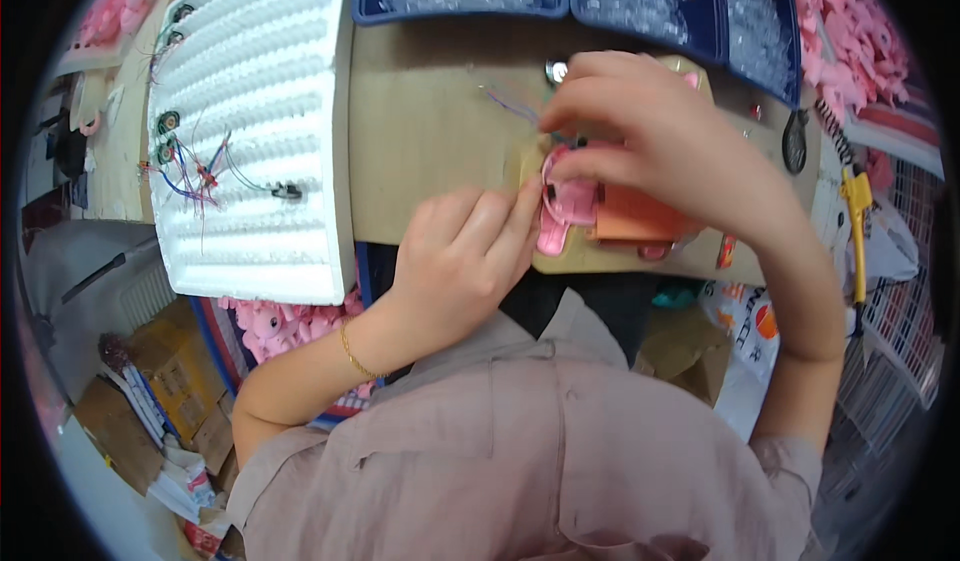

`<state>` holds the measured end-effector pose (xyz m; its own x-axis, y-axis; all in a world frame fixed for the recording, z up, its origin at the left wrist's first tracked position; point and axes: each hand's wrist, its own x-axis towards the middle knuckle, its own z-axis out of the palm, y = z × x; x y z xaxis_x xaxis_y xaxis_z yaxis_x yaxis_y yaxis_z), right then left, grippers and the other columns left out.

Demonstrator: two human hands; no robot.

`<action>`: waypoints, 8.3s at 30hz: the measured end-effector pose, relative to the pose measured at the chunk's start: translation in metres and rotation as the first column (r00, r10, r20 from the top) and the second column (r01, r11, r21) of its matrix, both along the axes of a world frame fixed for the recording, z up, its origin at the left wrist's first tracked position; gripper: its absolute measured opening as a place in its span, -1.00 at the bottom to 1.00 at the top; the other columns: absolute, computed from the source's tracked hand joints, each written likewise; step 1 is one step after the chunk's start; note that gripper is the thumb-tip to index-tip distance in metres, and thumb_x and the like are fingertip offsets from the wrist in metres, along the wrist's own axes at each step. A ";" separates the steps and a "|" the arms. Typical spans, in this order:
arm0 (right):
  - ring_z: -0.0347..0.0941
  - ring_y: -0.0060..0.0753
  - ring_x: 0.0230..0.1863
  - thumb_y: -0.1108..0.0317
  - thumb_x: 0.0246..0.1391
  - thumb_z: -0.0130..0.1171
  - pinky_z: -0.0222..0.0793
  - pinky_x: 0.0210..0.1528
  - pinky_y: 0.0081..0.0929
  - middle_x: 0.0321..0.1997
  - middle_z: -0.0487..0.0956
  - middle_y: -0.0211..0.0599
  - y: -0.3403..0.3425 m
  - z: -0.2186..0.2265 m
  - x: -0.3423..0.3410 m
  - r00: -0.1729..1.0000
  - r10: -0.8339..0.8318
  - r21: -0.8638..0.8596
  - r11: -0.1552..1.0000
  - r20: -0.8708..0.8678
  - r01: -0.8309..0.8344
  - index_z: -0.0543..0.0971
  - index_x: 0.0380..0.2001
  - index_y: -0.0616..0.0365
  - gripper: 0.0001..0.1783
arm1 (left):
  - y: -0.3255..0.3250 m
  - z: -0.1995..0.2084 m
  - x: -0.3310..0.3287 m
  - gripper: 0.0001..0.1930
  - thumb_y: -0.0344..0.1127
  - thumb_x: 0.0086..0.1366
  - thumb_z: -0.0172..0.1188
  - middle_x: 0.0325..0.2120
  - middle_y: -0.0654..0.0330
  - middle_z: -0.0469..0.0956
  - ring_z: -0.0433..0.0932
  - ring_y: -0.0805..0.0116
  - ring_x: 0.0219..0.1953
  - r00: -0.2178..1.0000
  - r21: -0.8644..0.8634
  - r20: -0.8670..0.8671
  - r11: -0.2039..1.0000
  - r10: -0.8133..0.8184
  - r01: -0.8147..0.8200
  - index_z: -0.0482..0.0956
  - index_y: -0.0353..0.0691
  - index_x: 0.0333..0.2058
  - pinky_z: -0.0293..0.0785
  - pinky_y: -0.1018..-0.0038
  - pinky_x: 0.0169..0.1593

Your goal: Assembling electronic internal components and plastic housing for a toy pony.

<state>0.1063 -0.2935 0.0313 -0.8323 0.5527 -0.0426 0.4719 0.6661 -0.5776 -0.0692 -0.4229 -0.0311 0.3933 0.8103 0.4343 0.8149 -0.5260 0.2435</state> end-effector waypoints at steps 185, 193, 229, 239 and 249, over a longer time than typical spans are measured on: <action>0.37 -0.26 -0.30 0.22 -0.32 0.35 0.26 -0.25 -0.35 -0.37 0.45 -0.30 -0.071 -0.009 0.079 0.952 -0.306 0.500 0.823 -0.008 0.269 0.57 -0.27 0.25 -0.53 | 0.042 0.029 0.042 -0.62 -0.23 0.06 0.26 -0.06 0.33 0.53 0.42 0.29 0.03 0.978 -0.089 -0.009 0.974 -0.209 0.208 0.58 -0.16 -0.10 0.29 0.35 0.03; 0.40 -0.26 -0.31 0.36 -0.15 0.31 0.30 -0.22 -0.44 -0.39 0.48 -0.26 -0.056 -0.002 0.093 0.922 -0.377 0.144 0.911 -0.088 0.387 0.56 -0.29 0.26 -0.69 | 0.046 0.035 0.031 -0.75 -0.24 0.15 0.19 -0.22 0.15 0.57 0.48 0.21 -0.11 0.973 -0.154 0.215 0.982 -0.077 0.112 0.60 -0.26 -0.25 0.36 0.34 -0.01; 0.44 -0.18 -0.31 0.40 -0.07 0.22 0.35 -0.27 -0.30 -0.39 0.50 -0.26 -0.019 -0.021 0.087 0.897 -0.413 0.313 0.841 -0.157 0.442 0.55 -0.37 0.18 -0.85 | 0.077 0.033 0.038 -0.84 -0.36 0.13 0.26 -0.53 0.17 0.49 0.48 0.37 -0.51 0.806 -0.606 0.547 0.771 0.228 0.194 0.63 -0.34 -0.36 0.38 0.51 -0.41; 0.42 -0.14 -0.32 0.42 -0.12 0.23 0.33 -0.30 -0.30 -0.39 0.48 -0.23 -0.011 -0.028 0.083 0.981 -0.189 0.386 0.903 -0.033 0.187 0.52 -0.42 0.21 -0.85 | 0.075 0.025 0.037 -0.80 -0.33 0.14 0.27 -0.52 0.20 0.50 0.48 0.46 -0.48 0.725 -0.680 0.601 0.692 0.338 0.241 0.61 -0.37 -0.33 0.39 0.54 -0.39; 0.44 -0.15 -0.43 0.42 -0.15 0.22 0.34 -0.32 -0.29 -0.54 0.46 -0.21 0.011 -0.012 0.072 0.971 -0.204 0.155 0.971 0.127 0.184 0.50 -0.50 0.22 -0.87 | 0.079 0.022 0.034 -0.77 -0.30 0.19 0.24 -0.49 0.24 0.56 0.47 0.57 -0.46 0.640 -0.734 0.643 0.578 0.420 0.357 0.61 -0.38 -0.29 0.41 0.60 -0.37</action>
